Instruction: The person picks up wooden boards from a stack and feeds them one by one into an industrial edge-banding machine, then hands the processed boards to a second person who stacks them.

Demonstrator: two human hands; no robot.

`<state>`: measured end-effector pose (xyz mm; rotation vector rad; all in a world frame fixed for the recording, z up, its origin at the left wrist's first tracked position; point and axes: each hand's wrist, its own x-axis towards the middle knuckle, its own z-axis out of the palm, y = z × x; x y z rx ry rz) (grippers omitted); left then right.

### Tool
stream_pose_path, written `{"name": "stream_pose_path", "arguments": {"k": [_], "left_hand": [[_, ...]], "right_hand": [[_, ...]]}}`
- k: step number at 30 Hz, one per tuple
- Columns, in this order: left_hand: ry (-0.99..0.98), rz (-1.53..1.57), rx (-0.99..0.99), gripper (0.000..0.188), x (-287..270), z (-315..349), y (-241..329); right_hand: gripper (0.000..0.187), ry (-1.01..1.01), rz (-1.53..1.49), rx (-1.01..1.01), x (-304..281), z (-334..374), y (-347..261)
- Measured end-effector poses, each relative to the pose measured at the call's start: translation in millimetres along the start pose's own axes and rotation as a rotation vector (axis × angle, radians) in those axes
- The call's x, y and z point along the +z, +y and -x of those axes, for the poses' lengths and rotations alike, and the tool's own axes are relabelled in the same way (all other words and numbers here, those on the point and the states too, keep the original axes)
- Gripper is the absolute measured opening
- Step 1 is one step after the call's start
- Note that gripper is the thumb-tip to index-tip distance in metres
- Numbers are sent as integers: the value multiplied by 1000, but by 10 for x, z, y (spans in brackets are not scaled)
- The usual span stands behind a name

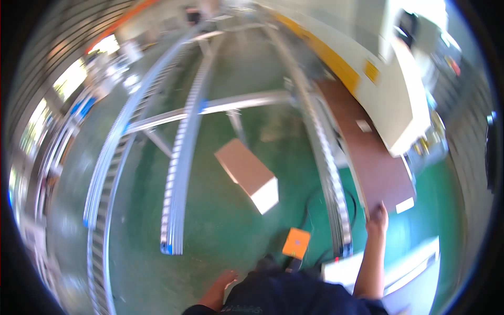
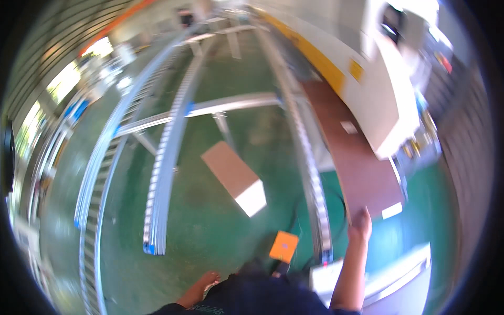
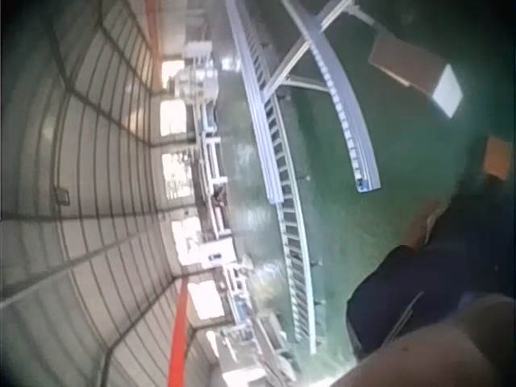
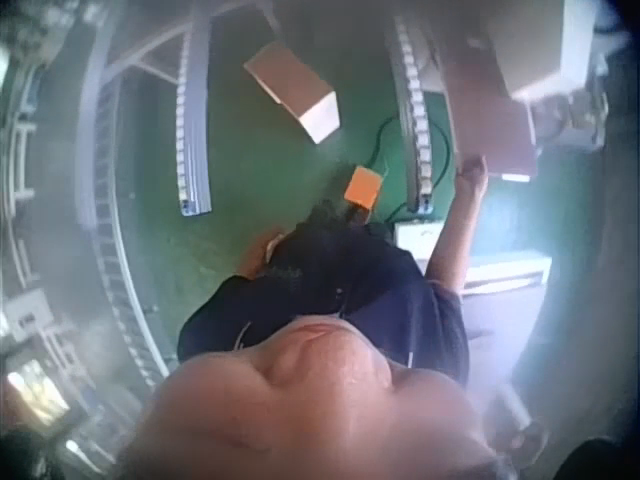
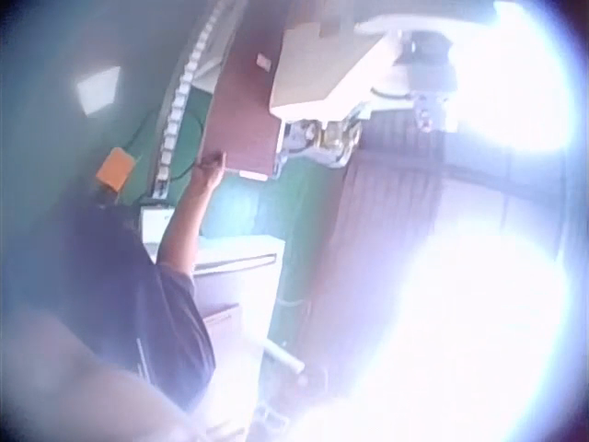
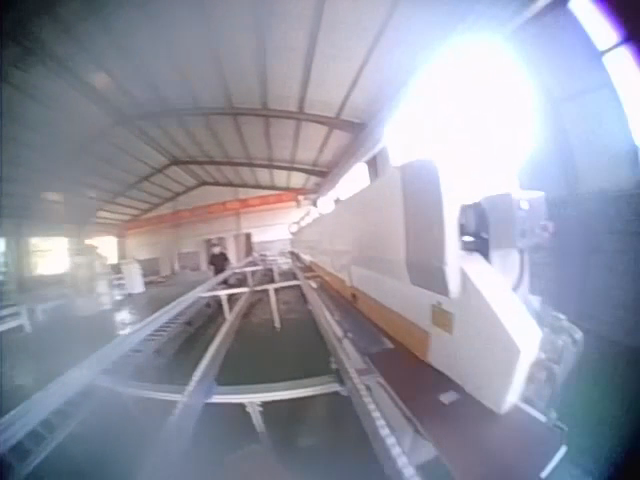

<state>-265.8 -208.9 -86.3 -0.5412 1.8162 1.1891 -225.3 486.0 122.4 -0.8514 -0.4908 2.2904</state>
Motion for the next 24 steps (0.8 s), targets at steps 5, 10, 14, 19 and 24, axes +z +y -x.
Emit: {"name": "stream_pose_path", "arguments": {"k": [5,10,14,19,24], "left_hand": [[-39,-72,-29,29,-147,301,629],[-206,-44,127,27,103,88,1372],[-401,35,228,27,503,388,2162],[-875,47,287,32,1408,1286,3063],[-1242,11,176,40,2361,1920,3203]], "right_hand": [[28,441,-20,-85,134,712,73],[27,561,-20,-251,-322,1430,-238],[28,569,28,-206,-367,1806,-225],[27,622,-18,-220,-538,2353,-274],[25,568,-107,-253,-773,2865,-306]]}}
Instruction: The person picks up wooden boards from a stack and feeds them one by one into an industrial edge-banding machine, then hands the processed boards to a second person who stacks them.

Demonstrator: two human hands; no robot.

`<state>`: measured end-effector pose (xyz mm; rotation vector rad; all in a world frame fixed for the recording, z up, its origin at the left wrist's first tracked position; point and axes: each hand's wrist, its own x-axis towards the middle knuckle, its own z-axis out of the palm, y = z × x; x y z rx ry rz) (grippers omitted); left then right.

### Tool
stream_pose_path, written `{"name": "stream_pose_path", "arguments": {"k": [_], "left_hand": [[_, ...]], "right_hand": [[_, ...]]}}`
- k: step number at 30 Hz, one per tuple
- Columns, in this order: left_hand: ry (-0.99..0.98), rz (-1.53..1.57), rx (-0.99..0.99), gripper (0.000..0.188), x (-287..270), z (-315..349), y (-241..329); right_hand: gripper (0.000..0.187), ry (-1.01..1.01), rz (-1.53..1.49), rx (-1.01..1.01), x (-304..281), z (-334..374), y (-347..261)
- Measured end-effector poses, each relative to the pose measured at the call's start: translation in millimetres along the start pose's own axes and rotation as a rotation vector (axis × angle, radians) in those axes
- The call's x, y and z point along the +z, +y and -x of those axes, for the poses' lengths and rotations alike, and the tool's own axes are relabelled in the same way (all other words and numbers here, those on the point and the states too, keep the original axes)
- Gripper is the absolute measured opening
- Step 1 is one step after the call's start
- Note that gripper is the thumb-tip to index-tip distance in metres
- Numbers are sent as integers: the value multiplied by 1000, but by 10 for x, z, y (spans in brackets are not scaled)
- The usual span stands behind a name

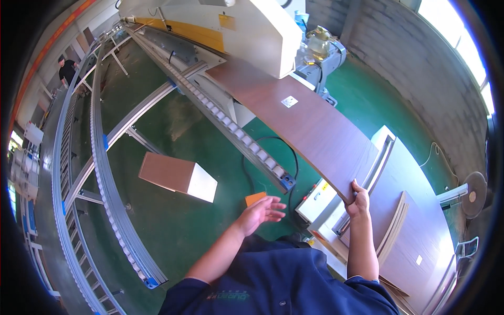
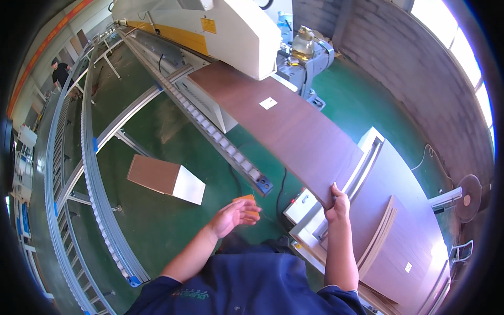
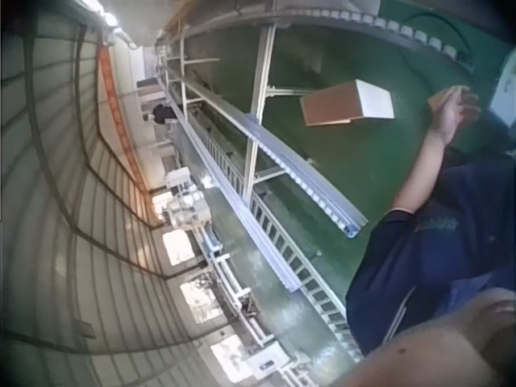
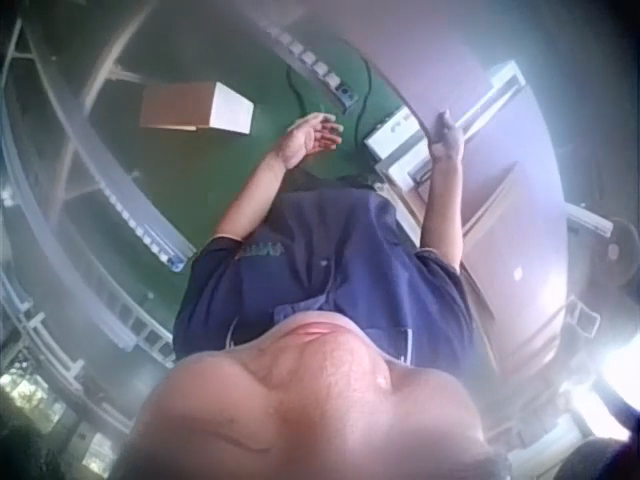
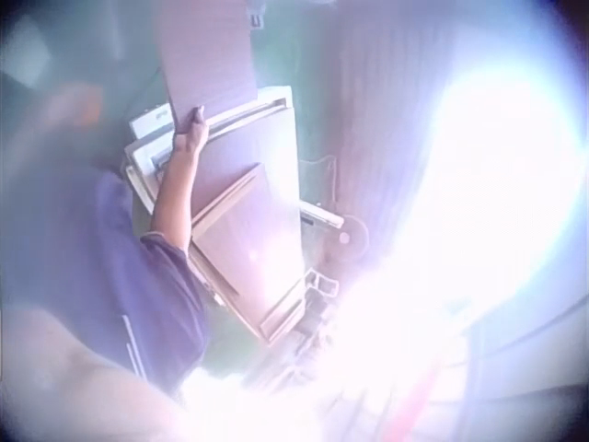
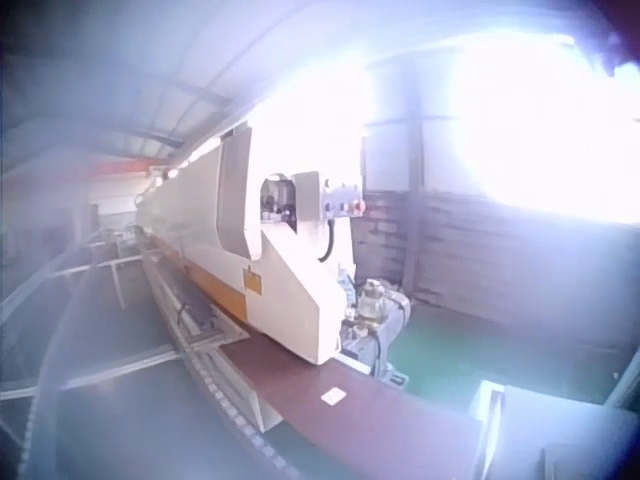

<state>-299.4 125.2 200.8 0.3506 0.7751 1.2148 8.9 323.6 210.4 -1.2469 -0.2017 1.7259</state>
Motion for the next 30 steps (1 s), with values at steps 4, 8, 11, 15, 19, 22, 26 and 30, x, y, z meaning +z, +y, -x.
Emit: {"name": "stream_pose_path", "arguments": {"k": [4,8,11,15,19,22,26,30], "left_hand": [[-113,103,-63,49,527,-593,-193],[-87,203,55,55,836,-1069,-319],[-49,272,164,59,1046,-1400,-331],[51,361,331,59,1285,-1719,-270],[166,297,290,53,1446,-1813,-351],[200,279,249,52,1615,-1619,-563],[167,226,239,55,1768,-1157,-807],[286,291,142,53,1764,-695,-1065]], "right_hand": [[22,4,6,-7,-483,142,-144],[21,15,6,-64,-885,441,-264],[23,60,24,-100,-1155,750,-442],[33,39,41,-114,-1521,1142,-729],[39,71,69,-159,-2008,1363,-829],[41,77,-13,-165,-2237,1604,-886],[46,43,-78,-192,-2585,1935,-914],[56,48,-47,-235,-2780,2341,-893]]}}
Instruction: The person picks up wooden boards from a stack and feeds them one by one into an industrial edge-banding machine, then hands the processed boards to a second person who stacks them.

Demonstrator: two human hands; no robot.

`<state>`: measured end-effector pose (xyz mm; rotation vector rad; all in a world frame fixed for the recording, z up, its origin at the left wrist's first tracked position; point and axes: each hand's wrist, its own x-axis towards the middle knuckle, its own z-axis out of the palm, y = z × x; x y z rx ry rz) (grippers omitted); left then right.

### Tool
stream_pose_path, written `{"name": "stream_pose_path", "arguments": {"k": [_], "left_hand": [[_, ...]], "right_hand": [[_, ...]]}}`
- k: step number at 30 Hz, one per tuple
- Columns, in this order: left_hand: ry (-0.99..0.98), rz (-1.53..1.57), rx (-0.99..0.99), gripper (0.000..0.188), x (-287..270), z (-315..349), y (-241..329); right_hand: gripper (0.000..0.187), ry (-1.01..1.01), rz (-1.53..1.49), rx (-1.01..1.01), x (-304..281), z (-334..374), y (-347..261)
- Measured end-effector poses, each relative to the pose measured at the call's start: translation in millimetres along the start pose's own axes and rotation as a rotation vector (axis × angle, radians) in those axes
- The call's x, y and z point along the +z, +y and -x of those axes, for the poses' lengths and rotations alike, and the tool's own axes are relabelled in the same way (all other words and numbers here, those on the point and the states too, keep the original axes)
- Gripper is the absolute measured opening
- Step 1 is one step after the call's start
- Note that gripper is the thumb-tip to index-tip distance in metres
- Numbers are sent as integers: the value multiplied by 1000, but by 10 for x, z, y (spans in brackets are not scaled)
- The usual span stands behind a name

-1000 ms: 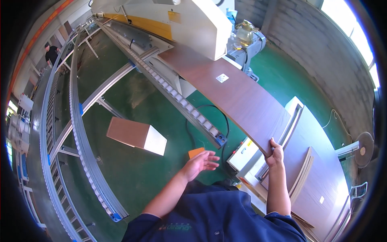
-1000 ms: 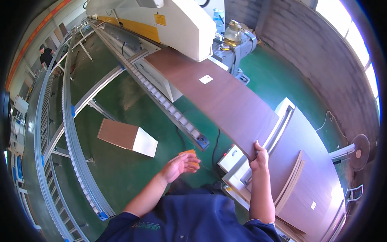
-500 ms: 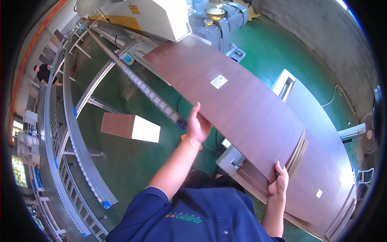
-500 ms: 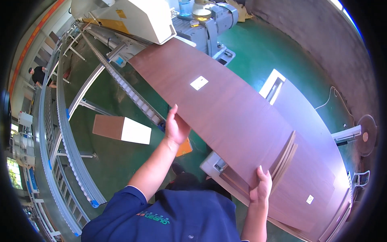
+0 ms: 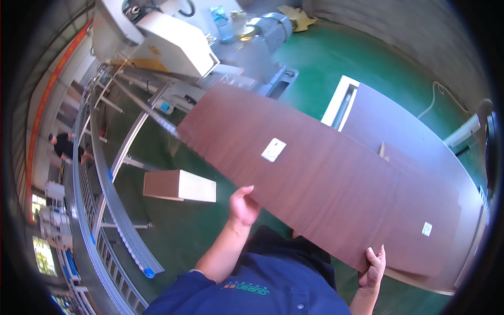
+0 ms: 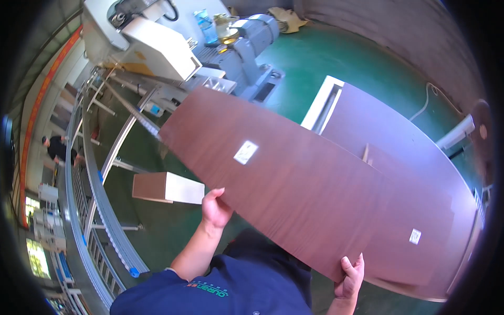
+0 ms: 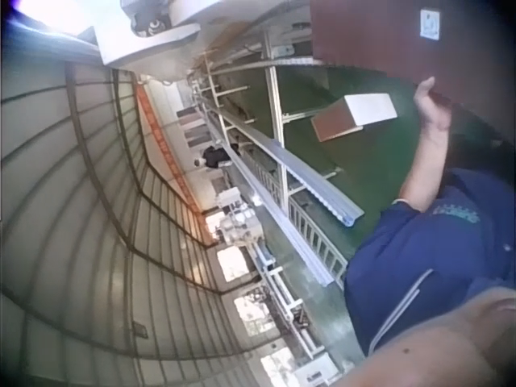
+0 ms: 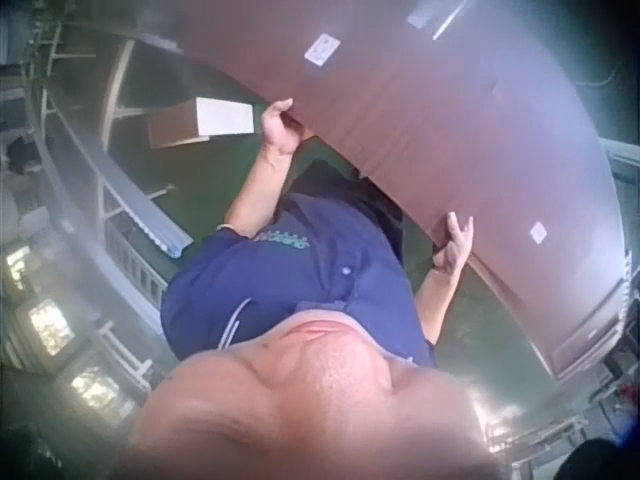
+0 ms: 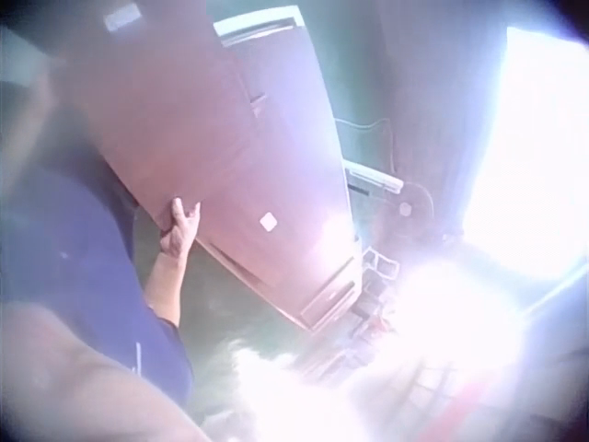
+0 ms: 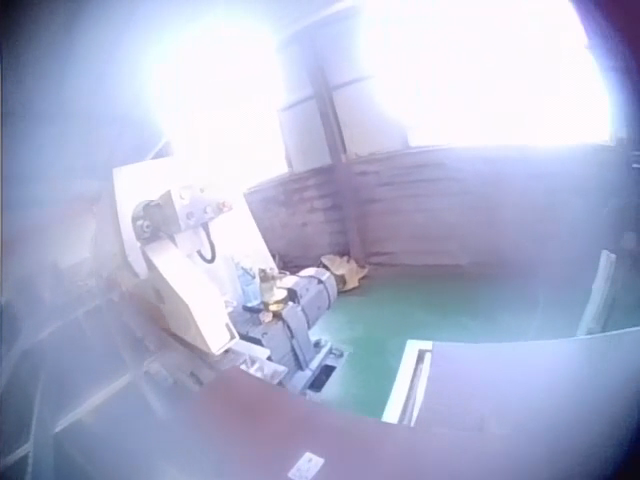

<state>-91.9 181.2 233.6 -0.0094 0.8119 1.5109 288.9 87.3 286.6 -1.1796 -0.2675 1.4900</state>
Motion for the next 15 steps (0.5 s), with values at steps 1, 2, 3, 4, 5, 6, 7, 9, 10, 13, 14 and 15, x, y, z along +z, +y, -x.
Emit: {"name": "stream_pose_path", "arguments": {"k": [1,2,3,4,5,6,7,9,10,13,14,15], "left_hand": [[-37,18,25,54,-73,92,-26],[-76,40,39,56,-185,180,-24],[-114,64,47,56,-346,289,29],[-154,91,49,57,-528,366,92],[-190,107,74,56,-725,444,181],[-227,120,106,55,-876,500,262],[-213,88,186,53,-833,592,312],[-165,27,323,51,-978,746,505],[-73,49,414,51,-832,879,564],[-265,373,314,53,-1303,1042,964],[-243,443,315,53,-1470,1110,1078],[-230,509,321,54,-1627,1179,1194]], "right_hand": [[58,2,17,-9,-1,97,8],[60,14,37,-21,15,178,9],[62,-15,99,-1,-29,215,39],[63,-65,124,4,-6,271,63],[62,-165,159,-45,-19,284,127],[62,-244,174,-48,22,333,174],[62,-328,202,-71,97,391,210],[59,-453,250,-51,243,608,269],[55,-511,300,-48,385,770,239],[41,-703,583,-503,697,1124,470],[35,-789,681,-606,808,1235,486],[32,-849,670,-629,884,1361,580]]}}
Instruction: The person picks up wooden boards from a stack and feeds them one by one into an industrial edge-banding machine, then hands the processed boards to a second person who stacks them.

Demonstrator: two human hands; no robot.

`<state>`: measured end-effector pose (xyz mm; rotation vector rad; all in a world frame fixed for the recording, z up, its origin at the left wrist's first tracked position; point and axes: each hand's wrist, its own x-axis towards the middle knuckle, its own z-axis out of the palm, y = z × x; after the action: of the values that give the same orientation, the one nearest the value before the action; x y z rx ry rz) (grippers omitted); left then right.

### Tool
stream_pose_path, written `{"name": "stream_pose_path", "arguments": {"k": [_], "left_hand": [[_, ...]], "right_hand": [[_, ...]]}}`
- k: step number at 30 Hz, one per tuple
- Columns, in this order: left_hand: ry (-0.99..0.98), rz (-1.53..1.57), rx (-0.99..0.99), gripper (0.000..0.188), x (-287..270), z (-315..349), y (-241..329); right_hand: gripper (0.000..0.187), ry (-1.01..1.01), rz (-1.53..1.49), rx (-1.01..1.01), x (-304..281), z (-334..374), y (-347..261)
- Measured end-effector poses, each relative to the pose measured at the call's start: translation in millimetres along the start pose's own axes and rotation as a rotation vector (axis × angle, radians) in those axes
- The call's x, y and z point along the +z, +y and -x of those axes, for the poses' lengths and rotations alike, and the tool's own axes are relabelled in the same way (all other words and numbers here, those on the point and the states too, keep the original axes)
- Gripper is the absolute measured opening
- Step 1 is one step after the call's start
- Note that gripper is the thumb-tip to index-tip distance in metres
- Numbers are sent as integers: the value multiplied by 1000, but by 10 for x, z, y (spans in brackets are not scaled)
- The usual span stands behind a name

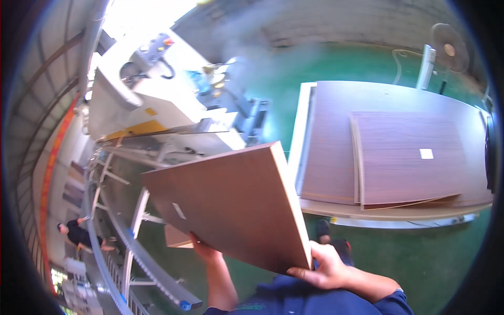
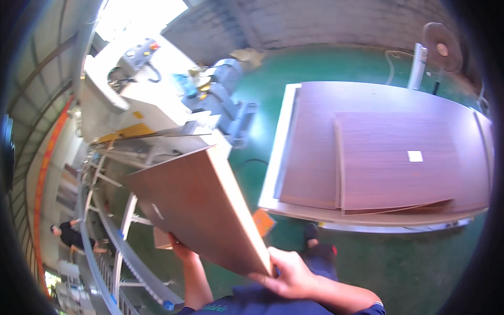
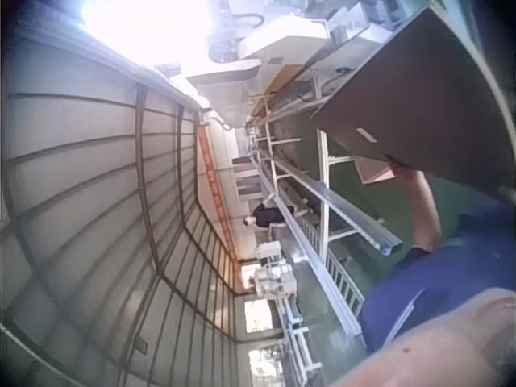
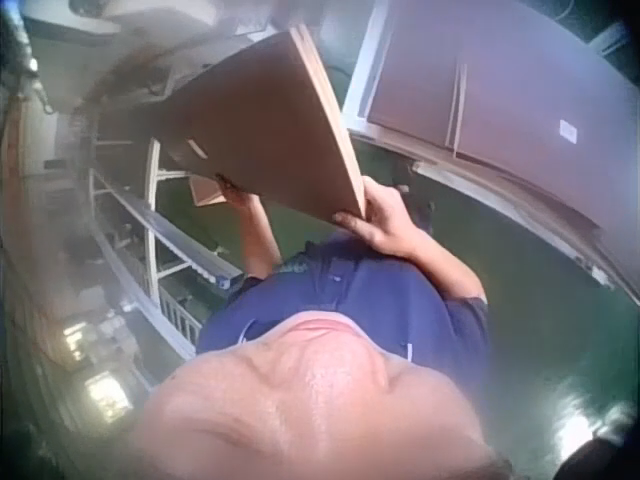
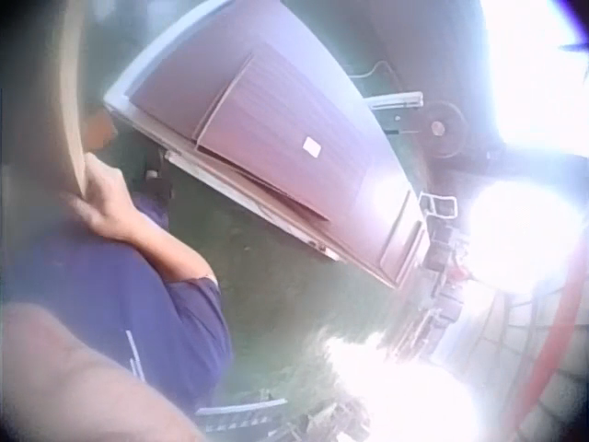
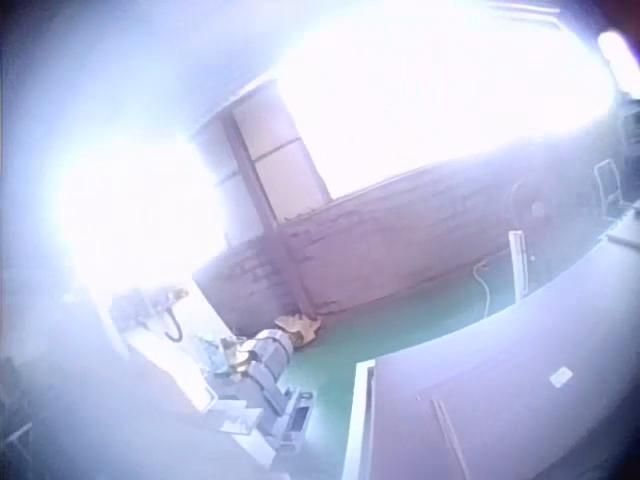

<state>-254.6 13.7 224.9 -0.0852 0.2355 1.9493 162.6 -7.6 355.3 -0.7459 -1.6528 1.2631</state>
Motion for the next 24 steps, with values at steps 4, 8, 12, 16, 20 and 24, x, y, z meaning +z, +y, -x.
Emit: {"name": "stream_pose_path", "arguments": {"k": [4,8,12,16,20,24], "left_hand": [[-101,228,-91,55,-183,334,550],[-165,121,-39,53,-173,689,474],[-156,131,53,52,-297,984,575],[-376,23,187,52,-576,1535,833],[-182,-126,355,56,-294,883,53],[-240,-11,295,55,358,1559,-85]], "right_hand": [[30,-146,-20,-91,433,189,-327],[36,-174,5,-172,587,325,-454],[35,-283,-16,-208,544,473,-505],[40,-458,-79,-173,604,582,-482],[67,-309,11,-61,-31,945,44],[78,-66,-281,153,-338,899,186]]}}
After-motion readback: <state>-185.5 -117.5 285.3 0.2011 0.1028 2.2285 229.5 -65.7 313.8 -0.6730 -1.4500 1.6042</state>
